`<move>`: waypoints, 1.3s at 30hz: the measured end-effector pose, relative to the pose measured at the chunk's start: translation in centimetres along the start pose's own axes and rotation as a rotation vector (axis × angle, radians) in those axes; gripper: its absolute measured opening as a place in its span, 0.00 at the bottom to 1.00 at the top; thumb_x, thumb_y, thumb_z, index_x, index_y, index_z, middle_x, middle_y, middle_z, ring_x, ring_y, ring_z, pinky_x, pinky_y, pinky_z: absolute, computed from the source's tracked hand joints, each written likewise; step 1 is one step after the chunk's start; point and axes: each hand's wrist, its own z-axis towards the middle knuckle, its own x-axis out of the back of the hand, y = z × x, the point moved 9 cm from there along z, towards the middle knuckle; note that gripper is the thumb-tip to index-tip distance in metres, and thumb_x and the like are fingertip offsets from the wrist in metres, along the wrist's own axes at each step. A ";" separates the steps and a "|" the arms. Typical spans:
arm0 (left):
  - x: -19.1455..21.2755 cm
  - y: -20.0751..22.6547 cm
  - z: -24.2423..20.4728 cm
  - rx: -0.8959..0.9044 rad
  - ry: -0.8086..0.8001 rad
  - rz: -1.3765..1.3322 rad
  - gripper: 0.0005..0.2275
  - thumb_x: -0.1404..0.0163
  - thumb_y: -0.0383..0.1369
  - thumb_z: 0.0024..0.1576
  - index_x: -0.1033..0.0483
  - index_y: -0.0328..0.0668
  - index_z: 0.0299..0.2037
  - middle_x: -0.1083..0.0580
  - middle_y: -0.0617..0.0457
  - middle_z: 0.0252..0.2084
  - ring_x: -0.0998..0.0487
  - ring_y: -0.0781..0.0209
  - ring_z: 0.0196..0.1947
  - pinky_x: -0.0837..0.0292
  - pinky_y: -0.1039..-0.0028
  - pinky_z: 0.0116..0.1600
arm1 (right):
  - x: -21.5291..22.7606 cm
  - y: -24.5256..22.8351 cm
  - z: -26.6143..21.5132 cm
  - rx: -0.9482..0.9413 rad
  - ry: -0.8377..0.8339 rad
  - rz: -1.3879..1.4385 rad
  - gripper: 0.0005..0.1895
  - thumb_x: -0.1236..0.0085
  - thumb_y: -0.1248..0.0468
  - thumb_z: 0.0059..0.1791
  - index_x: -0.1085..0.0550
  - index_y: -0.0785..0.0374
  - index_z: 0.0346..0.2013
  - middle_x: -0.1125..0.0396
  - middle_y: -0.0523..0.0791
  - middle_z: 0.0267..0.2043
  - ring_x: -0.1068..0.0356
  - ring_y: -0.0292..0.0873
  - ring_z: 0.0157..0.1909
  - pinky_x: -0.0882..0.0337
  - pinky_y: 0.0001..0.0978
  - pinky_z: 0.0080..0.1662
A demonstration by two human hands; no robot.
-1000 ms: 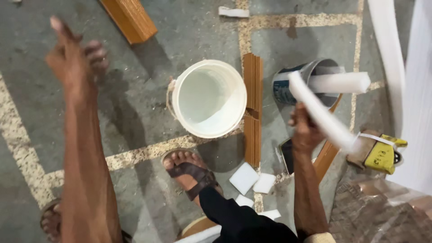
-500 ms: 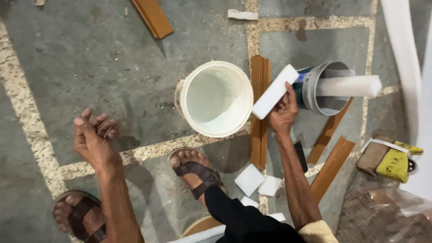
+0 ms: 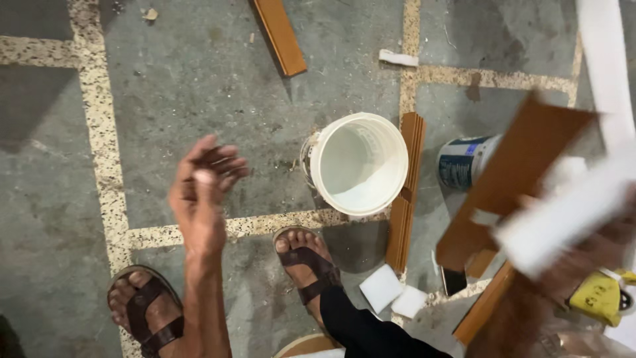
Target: The person holds a wooden strip and uses a white foam applicator to spread a liquid finish from a bucket onto the wood. The person repeatedly dips the applicator into the bucket and rubs it along the strip's surface, flipping the strip to treat different sides.
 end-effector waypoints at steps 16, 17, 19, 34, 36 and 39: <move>-1.4 14.6 -1.1 0.024 -0.159 -0.191 0.23 0.32 0.30 0.50 0.24 0.33 0.55 0.19 0.49 0.47 0.19 0.60 0.48 0.22 0.65 0.56 | -27.8 -18.0 -2.9 -0.178 -0.536 0.690 0.56 0.29 0.74 0.44 0.55 0.61 0.78 0.44 0.46 0.70 0.33 0.48 0.60 0.25 0.43 0.59; -0.6 13.9 -1.2 -0.007 -0.163 -0.195 0.20 0.34 0.28 0.52 0.24 0.34 0.54 0.20 0.51 0.46 0.19 0.63 0.48 0.22 0.67 0.56 | -28.8 -18.2 -3.8 -0.181 -0.576 0.744 0.59 0.29 0.74 0.42 0.59 0.60 0.76 0.45 0.45 0.69 0.33 0.47 0.62 0.25 0.42 0.61; 0.8 11.8 -1.1 -0.018 -0.148 -0.216 0.16 0.36 0.24 0.54 0.24 0.35 0.51 0.20 0.53 0.44 0.20 0.65 0.46 0.22 0.70 0.53 | -30.6 -18.1 -5.3 -0.191 -0.660 0.846 0.64 0.30 0.75 0.38 0.67 0.58 0.73 0.48 0.42 0.68 0.32 0.45 0.65 0.23 0.41 0.64; 4.8 2.3 -1.1 -0.159 0.333 0.050 0.15 0.36 0.36 0.55 0.24 0.36 0.47 0.22 0.56 0.35 0.26 0.71 0.29 0.28 0.78 0.33 | -33.2 -15.1 -7.5 0.216 -0.448 0.390 0.59 0.30 0.73 0.46 0.63 0.61 0.79 0.32 0.52 0.62 0.28 0.40 0.53 0.24 0.27 0.51; 5.9 -0.6 -0.2 -0.063 0.162 -0.042 0.20 0.36 0.40 0.53 0.24 0.39 0.52 0.21 0.57 0.34 0.25 0.70 0.25 0.26 0.77 0.30 | -33.2 -15.2 -7.7 0.278 -0.468 0.317 0.60 0.28 0.73 0.44 0.62 0.61 0.78 0.37 0.55 0.62 0.31 0.44 0.57 0.25 0.31 0.55; 7.1 -5.6 -0.1 0.121 -0.030 0.017 0.16 0.41 0.39 0.57 0.18 0.38 0.51 0.21 0.55 0.33 0.22 0.67 0.28 0.25 0.74 0.33 | -34.3 -11.7 -6.7 -0.119 -0.481 0.626 0.59 0.31 0.68 0.45 0.66 0.63 0.76 0.36 0.50 0.59 0.26 0.44 0.52 0.20 0.34 0.49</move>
